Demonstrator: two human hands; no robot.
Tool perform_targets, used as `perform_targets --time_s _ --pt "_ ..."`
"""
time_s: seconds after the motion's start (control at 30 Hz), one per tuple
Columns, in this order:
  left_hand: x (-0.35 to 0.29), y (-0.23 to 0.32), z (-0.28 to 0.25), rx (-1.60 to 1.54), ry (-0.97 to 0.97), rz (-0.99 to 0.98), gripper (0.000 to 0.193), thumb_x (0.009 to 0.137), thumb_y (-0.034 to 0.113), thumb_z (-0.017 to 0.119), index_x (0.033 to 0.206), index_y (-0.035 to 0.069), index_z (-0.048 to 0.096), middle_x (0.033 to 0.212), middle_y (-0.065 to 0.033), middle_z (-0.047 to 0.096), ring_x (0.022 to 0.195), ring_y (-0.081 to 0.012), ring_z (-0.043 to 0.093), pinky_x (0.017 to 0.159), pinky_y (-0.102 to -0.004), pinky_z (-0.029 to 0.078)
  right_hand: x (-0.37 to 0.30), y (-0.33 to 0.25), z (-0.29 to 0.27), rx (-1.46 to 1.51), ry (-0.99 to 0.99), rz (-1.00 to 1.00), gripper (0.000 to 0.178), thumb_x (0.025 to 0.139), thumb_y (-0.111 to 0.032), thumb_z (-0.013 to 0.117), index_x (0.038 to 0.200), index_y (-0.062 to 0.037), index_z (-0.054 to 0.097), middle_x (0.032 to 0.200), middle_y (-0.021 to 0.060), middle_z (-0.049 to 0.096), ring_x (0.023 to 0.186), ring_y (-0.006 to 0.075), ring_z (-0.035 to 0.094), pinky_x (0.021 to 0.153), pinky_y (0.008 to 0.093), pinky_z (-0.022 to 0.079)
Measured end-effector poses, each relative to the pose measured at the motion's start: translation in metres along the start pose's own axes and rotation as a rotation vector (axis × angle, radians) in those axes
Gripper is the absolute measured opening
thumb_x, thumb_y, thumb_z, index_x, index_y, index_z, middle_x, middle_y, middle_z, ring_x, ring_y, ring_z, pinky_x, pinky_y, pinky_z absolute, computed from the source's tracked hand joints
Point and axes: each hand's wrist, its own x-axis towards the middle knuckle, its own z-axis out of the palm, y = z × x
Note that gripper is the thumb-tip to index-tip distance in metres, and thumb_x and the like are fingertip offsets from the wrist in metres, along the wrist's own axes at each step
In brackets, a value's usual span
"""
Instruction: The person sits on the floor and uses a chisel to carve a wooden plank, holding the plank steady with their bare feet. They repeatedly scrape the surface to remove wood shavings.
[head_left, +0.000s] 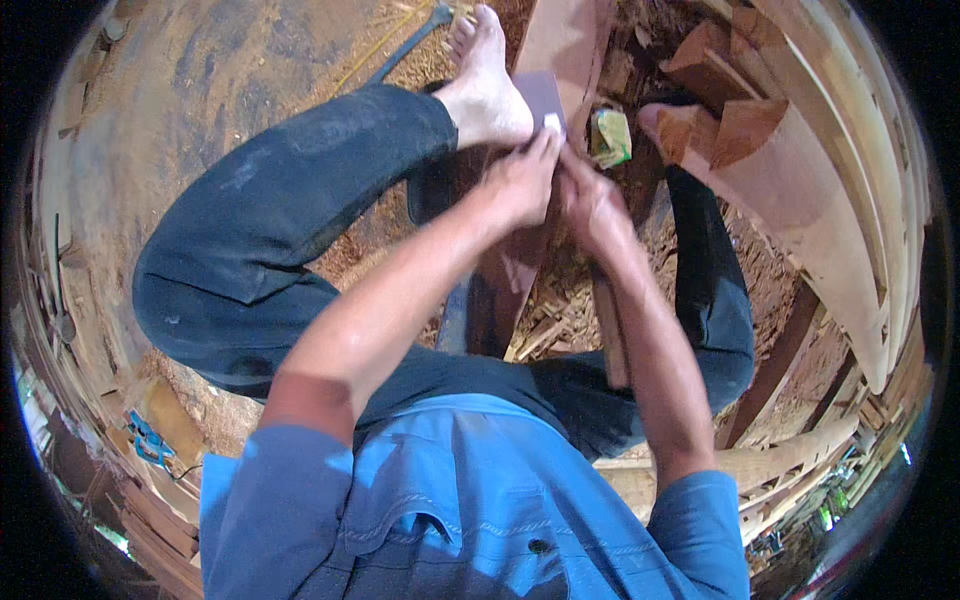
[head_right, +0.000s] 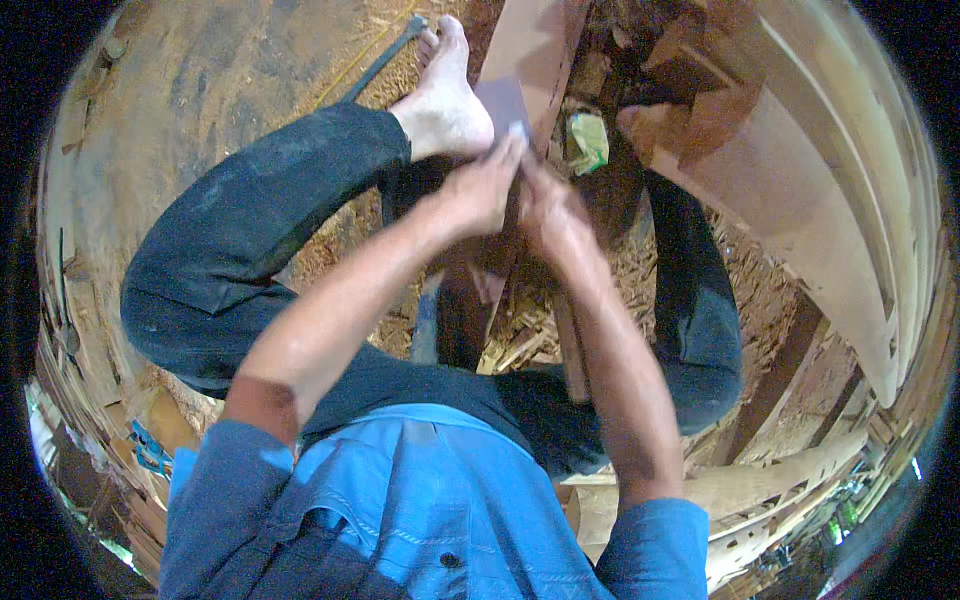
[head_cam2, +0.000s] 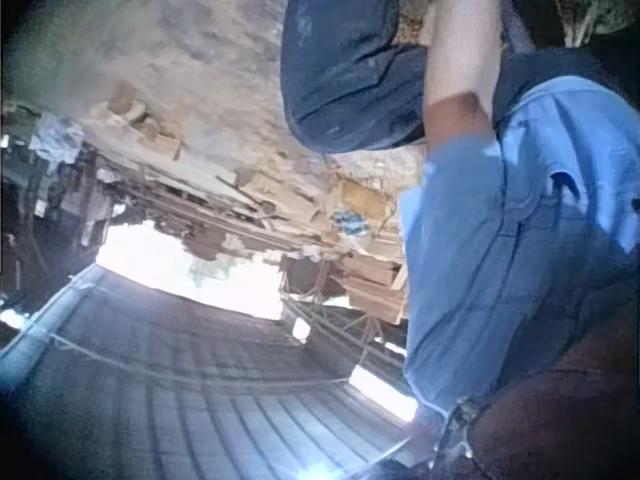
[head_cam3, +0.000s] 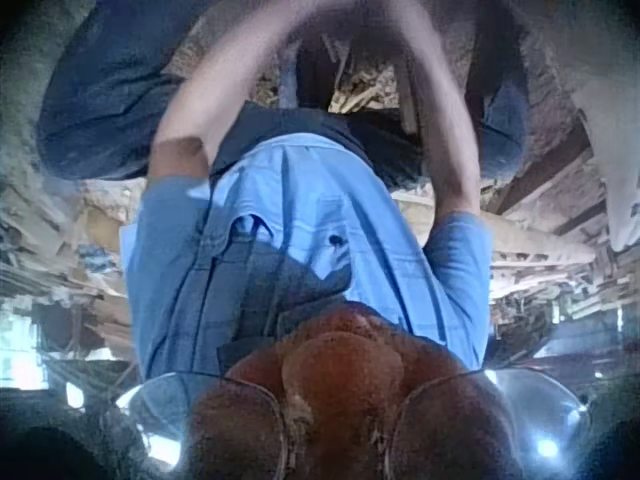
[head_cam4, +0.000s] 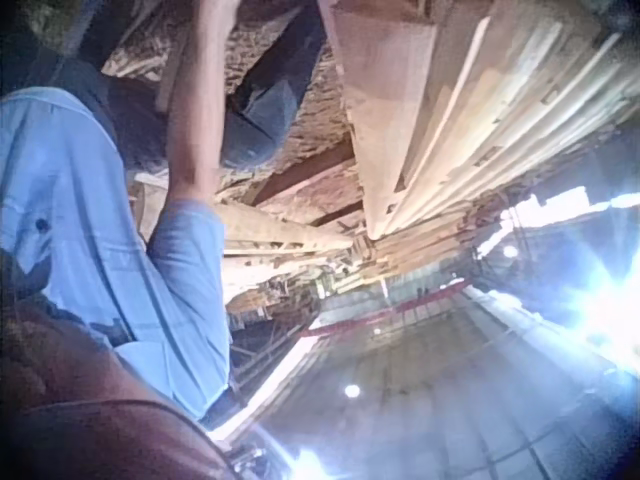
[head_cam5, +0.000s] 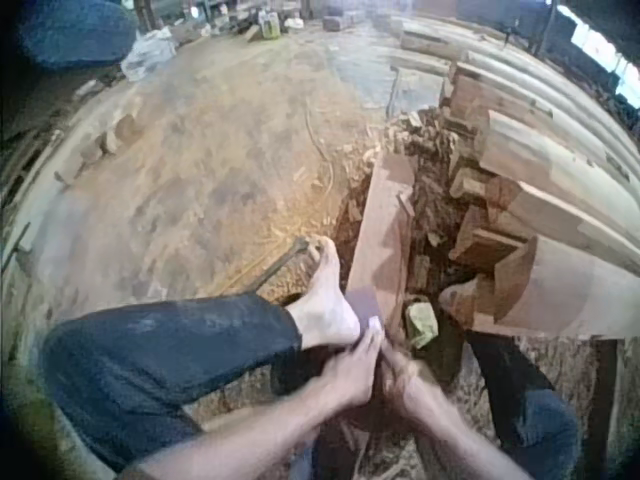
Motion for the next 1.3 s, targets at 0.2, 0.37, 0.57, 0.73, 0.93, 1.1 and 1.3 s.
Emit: perform_targets --time_s 0.2,0.37,0.57,0.73,0.93,1.1,1.3 --pt "-0.018 -0.014 0.041 0.212 0.522 0.209 0.079 0.082 0.004 0.054 0.153 -0.002 0.02 0.158 -0.0238 0.025 0.115 -0.0419 0.061 0.098 -0.0464 0.051 -0.018 0.002 0.013 -0.05 0.054 -0.1 0.042 0.098 -0.018 0.049 0.14 -0.011 0.052 0.11 0.0287 0.064 0.106 0.0428 0.063 0.087 0.0467 0.054" --pt "0.02 -0.004 0.003 0.042 0.134 0.076 0.075 0.083 0.003 0.053 0.151 -0.003 0.023 0.158 -0.0216 0.025 0.118 -0.0439 0.058 0.1 -0.0465 0.049 0.019 0.004 -0.003 0.051 0.079 -0.128 0.04 0.099 -0.019 0.048 0.138 -0.0092 0.054 0.119 0.029 0.061 0.112 0.04 0.061 0.09 0.0449 0.053" --pt "-0.031 -0.004 0.037 0.064 0.198 0.044 0.074 0.084 0.006 0.052 0.152 -0.002 0.023 0.158 -0.0205 0.027 0.107 -0.0443 0.064 0.093 -0.0486 0.053 -0.03 -0.004 0.011 -0.04 -0.018 -0.041 0.04 0.099 -0.015 0.047 0.138 -0.0097 0.053 0.12 0.0283 0.061 0.11 0.043 0.061 0.091 0.0468 0.053" --pt "0.025 -0.001 -0.016 0.025 0.093 0.018 0.069 0.087 0.005 0.047 0.151 -0.003 0.023 0.16 -0.0195 0.023 0.131 -0.0389 0.049 0.108 -0.0445 0.043 0.038 -0.007 -0.012 0.017 0.059 -0.062 0.04 0.097 -0.019 0.048 0.135 -0.0126 0.058 0.112 0.0274 0.065 0.107 0.0384 0.066 0.087 0.044 0.054" --pt "0.003 0.004 -0.017 -0.085 -0.109 -0.06 0.088 0.078 -0.001 0.054 0.154 -0.004 0.012 0.162 -0.0245 0.009 0.145 -0.0398 0.028 0.117 -0.0425 0.033 0.01 -0.011 0.001 0.051 0.117 -0.1 0.043 0.097 -0.022 0.048 0.14 -0.0171 0.054 0.109 0.0294 0.065 0.105 0.0406 0.066 0.087 0.0459 0.052" --pt "-0.018 -0.002 0.002 0.1 -0.038 -0.037 0.088 0.08 0.003 0.056 0.154 -0.004 0.009 0.163 -0.0221 0.009 0.137 -0.0376 0.044 0.115 -0.0474 0.035 -0.014 -0.024 0.005 -0.002 -0.02 0.035 0.042 0.097 -0.022 0.047 0.138 -0.0148 0.055 0.111 0.0287 0.065 0.109 0.0417 0.063 0.089 0.0461 0.051" --pt "-0.043 0.004 0.011 -0.03 -0.144 -0.054 0.092 0.078 0.004 0.058 0.154 -0.006 0.006 0.162 -0.025 0.008 0.137 -0.0406 0.042 0.114 -0.0427 0.037 -0.043 -0.027 0.012 -0.006 -0.045 0.032 0.039 0.099 -0.022 0.047 0.136 -0.0123 0.054 0.108 0.0302 0.065 0.107 0.0443 0.062 0.088 0.0496 0.051"
